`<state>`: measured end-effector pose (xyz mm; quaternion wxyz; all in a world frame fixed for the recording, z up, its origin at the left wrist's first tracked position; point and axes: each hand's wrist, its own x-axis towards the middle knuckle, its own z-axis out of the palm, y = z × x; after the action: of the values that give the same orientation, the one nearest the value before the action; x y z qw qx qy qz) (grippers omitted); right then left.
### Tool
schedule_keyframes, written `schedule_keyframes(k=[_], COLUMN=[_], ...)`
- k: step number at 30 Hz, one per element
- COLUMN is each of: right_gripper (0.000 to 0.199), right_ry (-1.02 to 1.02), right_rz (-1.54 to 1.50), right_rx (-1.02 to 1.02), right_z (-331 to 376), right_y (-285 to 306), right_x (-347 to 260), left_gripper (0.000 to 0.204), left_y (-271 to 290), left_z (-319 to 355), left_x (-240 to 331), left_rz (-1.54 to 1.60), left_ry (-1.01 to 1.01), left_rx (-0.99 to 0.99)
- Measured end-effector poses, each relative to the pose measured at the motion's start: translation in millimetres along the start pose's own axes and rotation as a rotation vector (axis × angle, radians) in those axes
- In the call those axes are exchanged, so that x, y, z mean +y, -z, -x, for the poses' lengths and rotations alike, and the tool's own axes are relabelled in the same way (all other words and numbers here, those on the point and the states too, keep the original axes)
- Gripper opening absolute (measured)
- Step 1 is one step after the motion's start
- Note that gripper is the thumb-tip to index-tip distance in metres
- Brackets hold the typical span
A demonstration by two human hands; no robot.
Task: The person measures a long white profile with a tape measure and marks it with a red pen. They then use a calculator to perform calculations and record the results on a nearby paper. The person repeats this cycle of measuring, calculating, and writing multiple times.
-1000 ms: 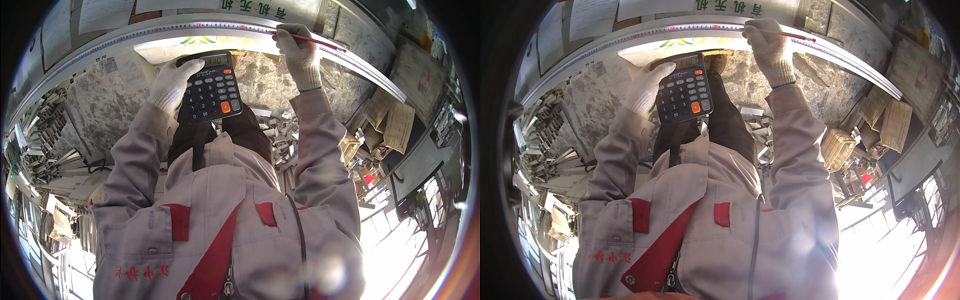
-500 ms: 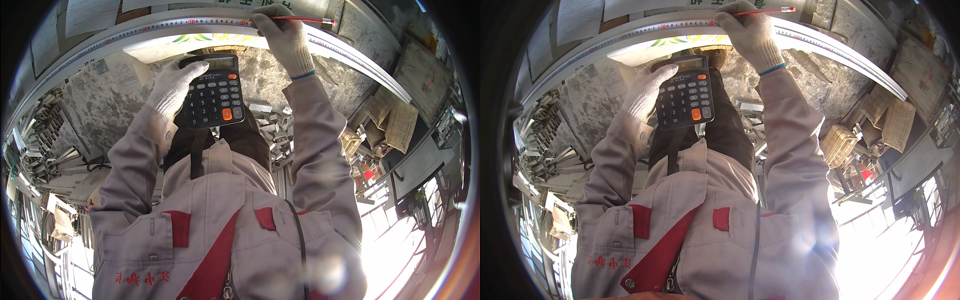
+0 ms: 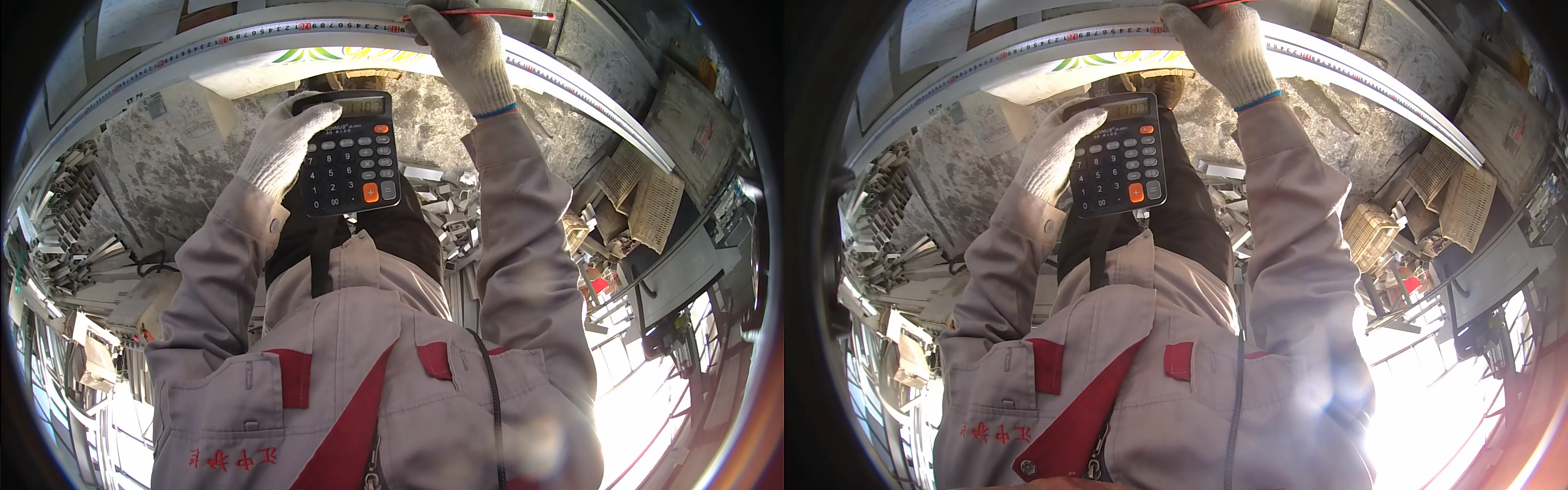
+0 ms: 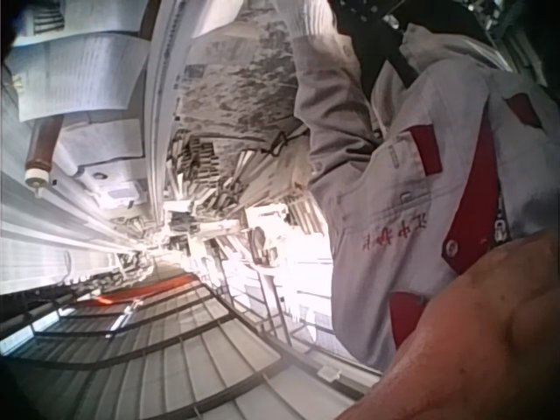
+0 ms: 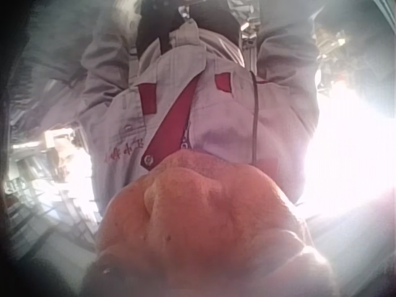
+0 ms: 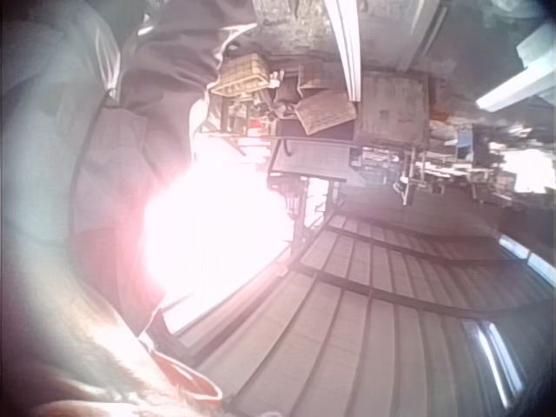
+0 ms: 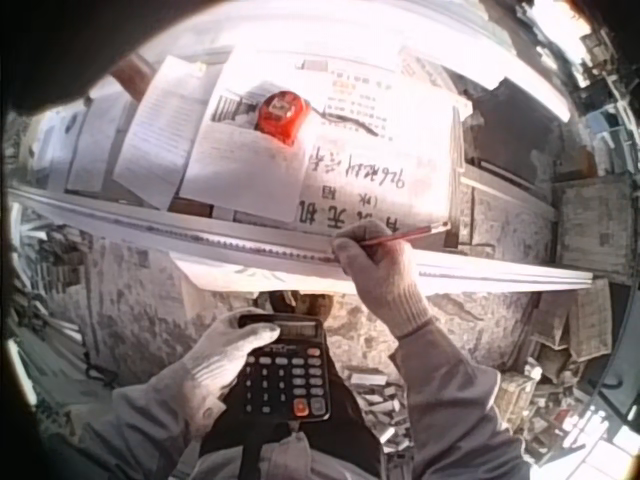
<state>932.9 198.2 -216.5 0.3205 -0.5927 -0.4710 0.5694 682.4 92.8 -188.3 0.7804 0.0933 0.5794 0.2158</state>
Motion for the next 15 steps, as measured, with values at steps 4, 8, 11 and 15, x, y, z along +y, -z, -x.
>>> schedule_keyframes(k=[4,8,11,15], right_gripper=[0.008,0.008,0.008,0.008], right_ry=[0.006,-0.002,-0.001,-0.003], right_rz=[0.021,-0.003,-0.008,-0.001], right_rx=[0.011,-0.009,-0.017,-0.023], right_z=[0.1,-2.2,-2.8,-2.0], right_y=[0.9,1.6,3.0,4.4], right_x=[-1.6,-0.1,1.2,0.7], left_gripper=[0.032,0.032,0.031,0.029], left_y=[-3.8,-7.5,-12.6,-17.4], left_z=[2.2,2.1,3.2,4.9], left_x=[-2.2,-2.2,-3.1,-2.6], left_rz=[0.017,0.028,0.056,0.071], left_ry=[-0.002,0.014,0.026,0.05], left_rx=[0.017,-0.002,0.017,0.055])
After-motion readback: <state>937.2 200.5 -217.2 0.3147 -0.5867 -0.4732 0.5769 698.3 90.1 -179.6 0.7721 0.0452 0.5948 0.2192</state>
